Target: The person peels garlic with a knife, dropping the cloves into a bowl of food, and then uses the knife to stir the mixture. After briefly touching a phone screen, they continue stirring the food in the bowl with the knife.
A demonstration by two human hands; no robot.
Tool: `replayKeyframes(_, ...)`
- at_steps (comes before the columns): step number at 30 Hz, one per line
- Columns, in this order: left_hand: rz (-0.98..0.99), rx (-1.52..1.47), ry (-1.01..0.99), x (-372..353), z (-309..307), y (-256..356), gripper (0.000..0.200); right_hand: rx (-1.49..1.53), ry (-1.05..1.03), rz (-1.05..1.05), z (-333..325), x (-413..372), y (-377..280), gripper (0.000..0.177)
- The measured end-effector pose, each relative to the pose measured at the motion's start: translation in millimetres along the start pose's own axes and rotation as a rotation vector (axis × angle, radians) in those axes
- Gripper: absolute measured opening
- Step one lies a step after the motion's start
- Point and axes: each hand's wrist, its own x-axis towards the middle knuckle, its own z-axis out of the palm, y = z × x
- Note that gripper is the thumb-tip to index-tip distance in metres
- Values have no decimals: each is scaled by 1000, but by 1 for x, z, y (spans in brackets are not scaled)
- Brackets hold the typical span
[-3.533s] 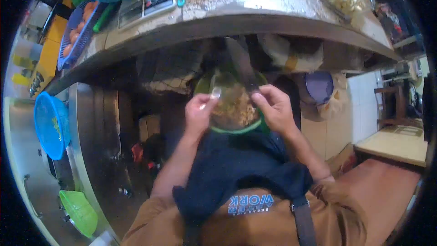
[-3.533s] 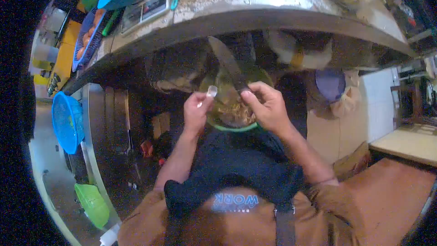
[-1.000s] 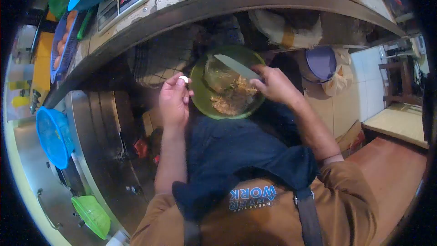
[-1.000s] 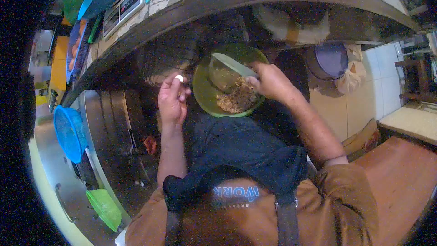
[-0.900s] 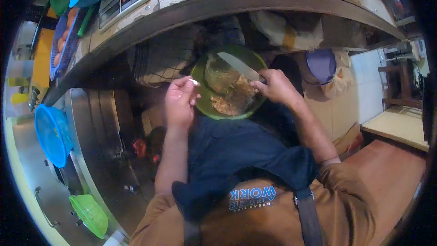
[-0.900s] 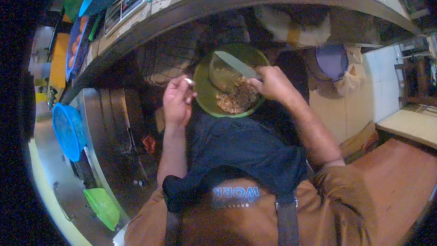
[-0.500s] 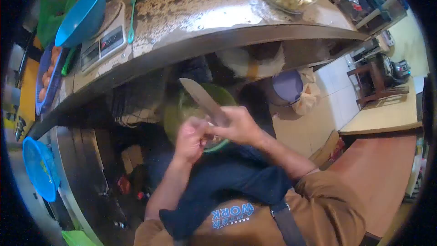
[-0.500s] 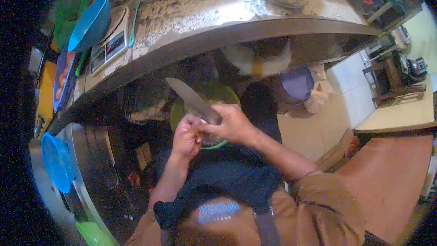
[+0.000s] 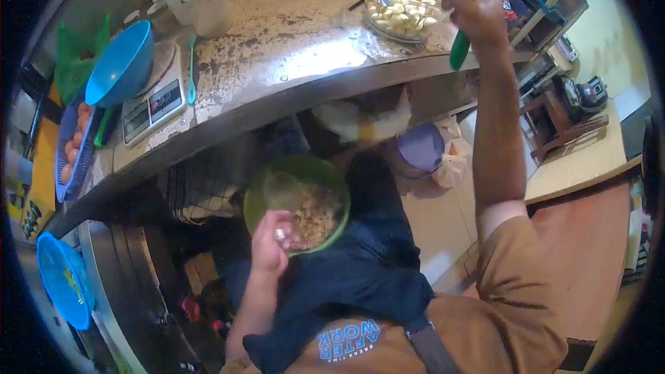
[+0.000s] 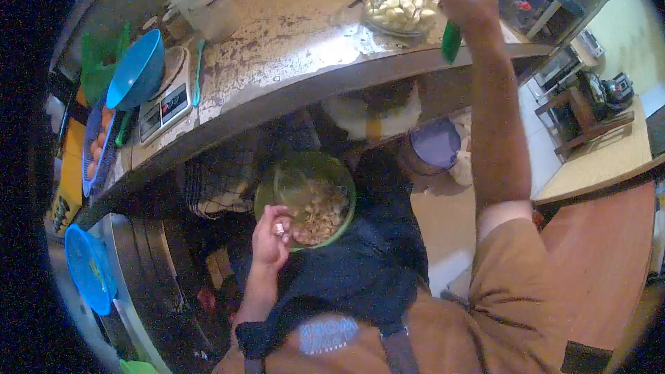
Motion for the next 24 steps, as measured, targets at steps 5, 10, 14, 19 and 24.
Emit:
replayKeyframes(5, 81, -32, 21, 8, -39, -12, 28, -90, -70, -216, -5, 36, 3, 33)
replayKeyframes(10, 78, 889, 153, 29, -63, -21, 28, -44, -141, 48, 7, -40, -11, 37)
replayKeyframes(14, 215, 1282, -82, 76, -79, -59, 26, 34, -638, 236, 19, -132, 13, 44)
replayKeyframes(19, 257, 1594, -280, 121, -50, -94, 33, 243, -883, 623, 69, -237, 47, 47)
replayKeyframes(24, 4, 1656, -350, 125, -64, -112, 42, 234, -970, 599, 93, -285, 77, 34)
